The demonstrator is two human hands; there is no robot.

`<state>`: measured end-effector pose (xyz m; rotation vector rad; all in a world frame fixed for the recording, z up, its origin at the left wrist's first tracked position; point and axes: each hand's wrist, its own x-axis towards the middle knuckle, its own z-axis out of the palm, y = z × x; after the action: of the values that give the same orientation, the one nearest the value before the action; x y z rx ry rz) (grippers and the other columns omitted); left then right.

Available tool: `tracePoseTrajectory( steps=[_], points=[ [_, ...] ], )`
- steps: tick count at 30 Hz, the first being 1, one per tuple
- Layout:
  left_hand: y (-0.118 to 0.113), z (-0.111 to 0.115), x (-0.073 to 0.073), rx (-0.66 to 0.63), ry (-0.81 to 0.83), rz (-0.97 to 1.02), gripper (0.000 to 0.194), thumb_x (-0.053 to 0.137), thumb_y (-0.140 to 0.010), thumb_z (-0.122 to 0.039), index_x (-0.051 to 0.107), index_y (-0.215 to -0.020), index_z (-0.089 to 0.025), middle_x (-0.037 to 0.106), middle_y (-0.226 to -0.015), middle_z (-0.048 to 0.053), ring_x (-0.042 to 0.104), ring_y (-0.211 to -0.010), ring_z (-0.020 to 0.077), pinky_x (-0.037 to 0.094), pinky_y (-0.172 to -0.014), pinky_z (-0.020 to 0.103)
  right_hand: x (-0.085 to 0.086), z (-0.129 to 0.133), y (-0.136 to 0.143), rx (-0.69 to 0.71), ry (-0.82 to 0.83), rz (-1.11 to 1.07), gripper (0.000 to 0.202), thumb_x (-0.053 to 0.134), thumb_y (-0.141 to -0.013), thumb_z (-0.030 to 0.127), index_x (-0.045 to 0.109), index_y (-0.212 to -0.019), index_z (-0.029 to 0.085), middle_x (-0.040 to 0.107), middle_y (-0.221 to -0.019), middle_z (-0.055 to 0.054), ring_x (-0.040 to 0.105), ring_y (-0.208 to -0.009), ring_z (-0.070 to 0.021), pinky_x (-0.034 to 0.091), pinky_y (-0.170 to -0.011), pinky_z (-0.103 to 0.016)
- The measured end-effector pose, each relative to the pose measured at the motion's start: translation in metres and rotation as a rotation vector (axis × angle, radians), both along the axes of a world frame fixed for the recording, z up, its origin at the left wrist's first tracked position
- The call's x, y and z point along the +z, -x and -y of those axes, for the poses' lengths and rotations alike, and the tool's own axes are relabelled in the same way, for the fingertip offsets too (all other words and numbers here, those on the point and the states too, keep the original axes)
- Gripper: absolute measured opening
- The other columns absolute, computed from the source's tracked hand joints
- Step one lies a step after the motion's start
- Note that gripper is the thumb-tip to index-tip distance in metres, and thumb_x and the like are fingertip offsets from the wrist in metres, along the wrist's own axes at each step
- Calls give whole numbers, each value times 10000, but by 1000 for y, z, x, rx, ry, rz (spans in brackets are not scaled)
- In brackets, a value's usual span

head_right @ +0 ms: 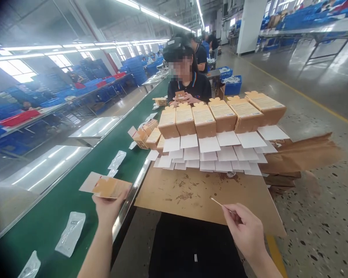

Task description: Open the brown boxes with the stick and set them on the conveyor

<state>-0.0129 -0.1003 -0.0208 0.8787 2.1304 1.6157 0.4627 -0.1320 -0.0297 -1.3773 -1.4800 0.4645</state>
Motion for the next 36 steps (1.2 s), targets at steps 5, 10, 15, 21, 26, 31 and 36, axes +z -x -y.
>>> tracePoseTrajectory(
  steps=[5, 10, 15, 21, 26, 31, 36],
  points=[
    [40, -2, 16, 127, 118, -116, 951, 1139, -520, -486, 511, -1212, -309, 681, -1297, 94, 746, -1427, 490, 598, -1283, 766, 1, -10, 1, 18, -12, -15, 370, 772, -1107, 555, 877, -817, 350, 742, -656, -45, 656, -499, -264, 594, -485, -418],
    [8, 9, 8, 295, -159, -386, 1128, 1093, -537, -553, 531, -1472, -265, 568, -1403, 116, 690, -1398, 449, 606, -1257, 715, 4, -7, -7, -64, -5, -14, 361, 790, -1090, 574, 873, -800, 373, 750, -658, -44, 670, -491, -272, 605, -483, -426],
    [-31, -83, 55, -127, -253, -255, 531, 841, -910, -621, 729, -1294, -272, 719, -1322, 117, 746, -1256, 334, 639, -1148, 487, 8, -6, -6, -97, -2, -43, 332, 815, -1062, 558, 877, -788, 381, 735, -645, -41, 665, -481, -278, 591, -463, -435],
    [-61, -232, 102, -347, 116, 10, 325, 895, -841, -500, 795, -1017, -246, 867, -1174, 185, 782, -1331, 458, 622, -1127, 549, 18, -5, 8, -43, -17, -73, 346, 768, -1100, 529, 861, -795, 395, 664, -606, -27, 626, -479, -288, 560, -443, -448],
    [-67, -239, 88, -446, 243, 72, 370, 946, -761, -479, 819, -1006, -233, 910, -1205, 209, 838, -1243, 424, 646, -1059, 512, 17, 2, -4, -101, 0, -58, 300, 792, -1090, 519, 876, -821, 415, 729, -666, -41, 670, -505, -304, 613, -471, -463],
    [-38, -182, 101, -434, 320, 79, 520, 991, -677, -571, 808, -1018, -224, 901, -1057, 145, 849, -1068, 371, 670, -940, 464, 23, 2, -14, -125, -65, -42, 231, 831, -1053, 432, 880, -829, 402, 745, -664, -29, 671, -501, -272, 590, -473, -428],
    [-11, -50, 67, -356, 91, 292, 876, 1151, -527, -623, 840, -1261, -260, 920, -1357, 142, 859, -1308, 428, 723, -1081, 517, 26, -13, -35, -195, -124, 74, 236, 804, -1079, 396, 872, -860, 344, 746, -677, -29, 645, -531, -229, 560, -537, -387]
  ],
)
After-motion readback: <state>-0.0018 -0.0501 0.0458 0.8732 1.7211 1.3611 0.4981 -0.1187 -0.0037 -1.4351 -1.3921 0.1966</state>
